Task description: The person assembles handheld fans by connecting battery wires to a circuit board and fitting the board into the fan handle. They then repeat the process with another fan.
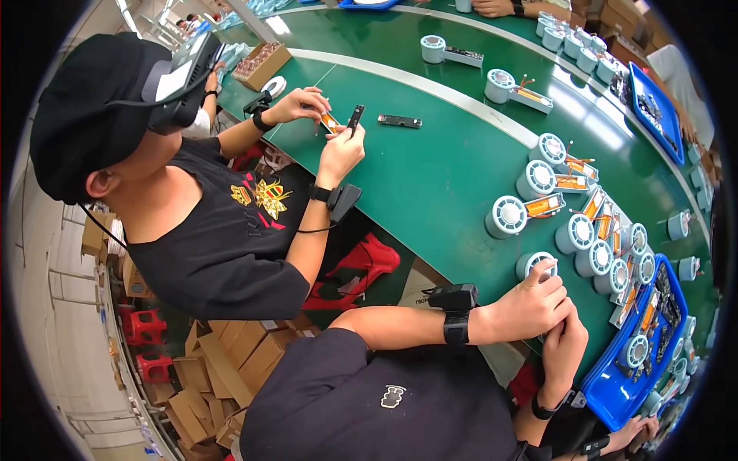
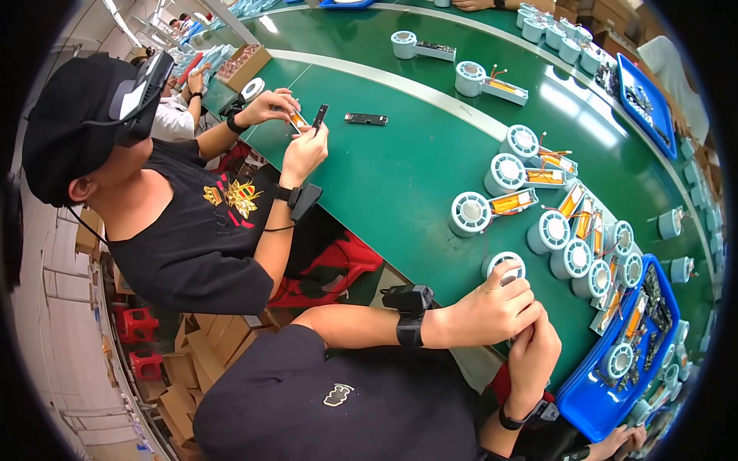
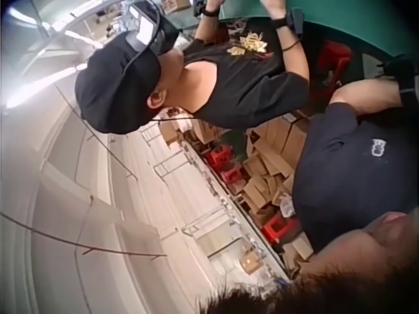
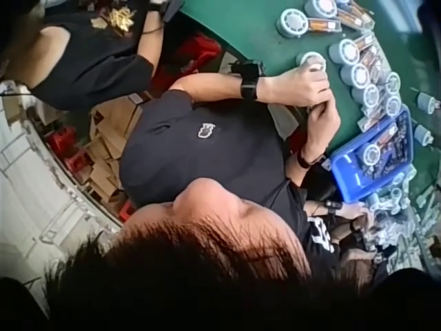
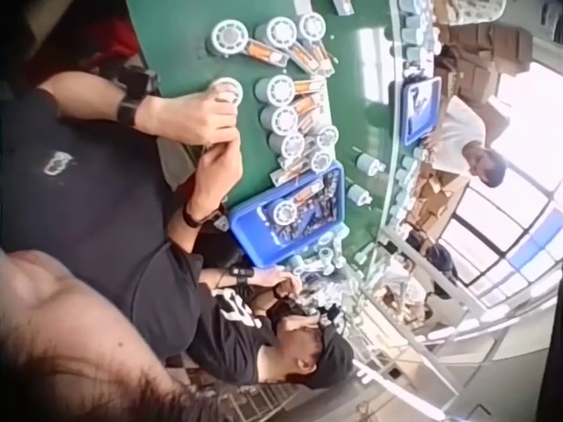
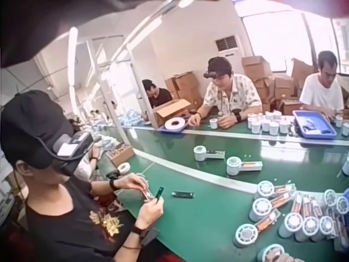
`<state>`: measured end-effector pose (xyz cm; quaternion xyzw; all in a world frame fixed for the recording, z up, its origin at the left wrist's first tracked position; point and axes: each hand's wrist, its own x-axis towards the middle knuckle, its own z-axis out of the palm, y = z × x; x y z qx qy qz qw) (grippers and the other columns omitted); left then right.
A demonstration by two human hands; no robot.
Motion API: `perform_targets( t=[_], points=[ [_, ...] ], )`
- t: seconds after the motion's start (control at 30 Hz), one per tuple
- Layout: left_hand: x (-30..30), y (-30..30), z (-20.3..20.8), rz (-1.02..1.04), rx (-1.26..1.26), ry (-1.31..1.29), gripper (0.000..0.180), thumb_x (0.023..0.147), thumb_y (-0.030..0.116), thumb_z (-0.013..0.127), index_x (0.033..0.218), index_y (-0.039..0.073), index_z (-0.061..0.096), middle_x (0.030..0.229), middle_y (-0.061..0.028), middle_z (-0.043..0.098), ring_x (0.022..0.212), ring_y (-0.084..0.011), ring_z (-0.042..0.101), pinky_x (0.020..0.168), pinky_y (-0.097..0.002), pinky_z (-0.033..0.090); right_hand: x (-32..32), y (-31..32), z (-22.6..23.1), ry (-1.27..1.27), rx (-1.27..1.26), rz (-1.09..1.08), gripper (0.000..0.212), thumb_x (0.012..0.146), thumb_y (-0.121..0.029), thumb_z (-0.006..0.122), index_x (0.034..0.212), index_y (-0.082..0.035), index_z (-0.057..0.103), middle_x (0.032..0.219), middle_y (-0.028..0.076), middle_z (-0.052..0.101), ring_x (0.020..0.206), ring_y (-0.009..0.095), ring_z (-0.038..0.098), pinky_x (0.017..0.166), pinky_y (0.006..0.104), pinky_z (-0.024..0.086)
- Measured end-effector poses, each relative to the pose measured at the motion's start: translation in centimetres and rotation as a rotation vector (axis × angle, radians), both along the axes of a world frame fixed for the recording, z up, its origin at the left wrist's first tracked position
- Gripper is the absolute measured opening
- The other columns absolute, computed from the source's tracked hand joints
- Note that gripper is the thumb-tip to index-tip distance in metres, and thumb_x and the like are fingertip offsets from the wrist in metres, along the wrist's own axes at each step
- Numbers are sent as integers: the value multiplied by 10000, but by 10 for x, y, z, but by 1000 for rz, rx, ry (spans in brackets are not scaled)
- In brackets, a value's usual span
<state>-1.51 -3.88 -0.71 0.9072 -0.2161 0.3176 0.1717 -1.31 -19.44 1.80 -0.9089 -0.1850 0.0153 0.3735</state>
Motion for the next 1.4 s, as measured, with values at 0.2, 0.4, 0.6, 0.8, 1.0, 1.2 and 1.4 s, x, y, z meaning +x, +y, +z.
perform_targets(
  t=[0.2, 0.4, 0.6, 0.8, 1.0, 1.2, 1.4],
  points=[
    [-8, 7, 4, 59, -32, 7, 29, 847, 139, 640, 863, 117, 633, 806, 8, 605, 892, -172, 611, 1140, -549, 314, 5, 0, -6, 15, 45, 39, 226, 958, 34, 530, 1156, 57, 635, 806, 215, 657, 667, 303, 633, 626, 387, 480],
    [-19, 85, 65, 327, -244, 315, 187, 903, 191, 655, 1023, 57, 705, 893, -70, 680, 860, -276, 648, 901, -483, 492, 7, -2, -4, 13, 20, -26, 232, 979, 18, 545, 1185, 46, 647, 789, 194, 650, 630, 281, 627, 602, 380, 479],
    [-26, 197, 33, 835, 19, 99, 589, 1020, 468, 540, 1449, 64, 532, 1386, -222, 588, 1300, -423, 532, 1079, -570, 405, -3, -10, 1, 89, -32, -12, 242, 996, 5, 542, 1215, 50, 636, 805, 162, 652, 657, 216, 605, 625, 352, 480],
    [-4, 220, -50, 841, 105, 312, 618, 1031, 470, 511, 1539, 121, 456, 1559, -220, 448, 1461, -424, 377, 1171, -668, 263, 2, -11, -18, 28, -36, 8, 245, 1005, -2, 541, 1224, 58, 631, 844, 150, 666, 705, 180, 610, 674, 332, 500],
    [-11, 201, -20, 861, 115, 366, 586, 1011, 427, 557, 1501, 111, 496, 1544, -215, 466, 1447, -433, 389, 1148, -673, 293, 5, -6, -2, 16, 36, -24, 236, 1014, -41, 556, 1219, 37, 644, 911, 173, 707, 755, 192, 648, 711, 332, 519],
    [-21, 119, 37, 362, -328, 316, 133, 905, 164, 717, 987, 62, 695, 959, -120, 683, 903, -337, 651, 819, -447, 501, 10, -4, -14, -50, 8, -31, 207, 983, -28, 587, 1170, 23, 660, 919, 209, 712, 793, 340, 707, 705, 392, 534],
    [-22, 26, 55, -67, -300, 344, 114, 827, 110, 779, 902, 62, 709, 903, -58, 663, 773, -243, 652, 653, -368, 537, 3, -9, -11, -46, 61, 10, 222, 957, -30, 608, 1168, 19, 659, 937, 236, 708, 832, 408, 696, 724, 429, 544]
  ],
)
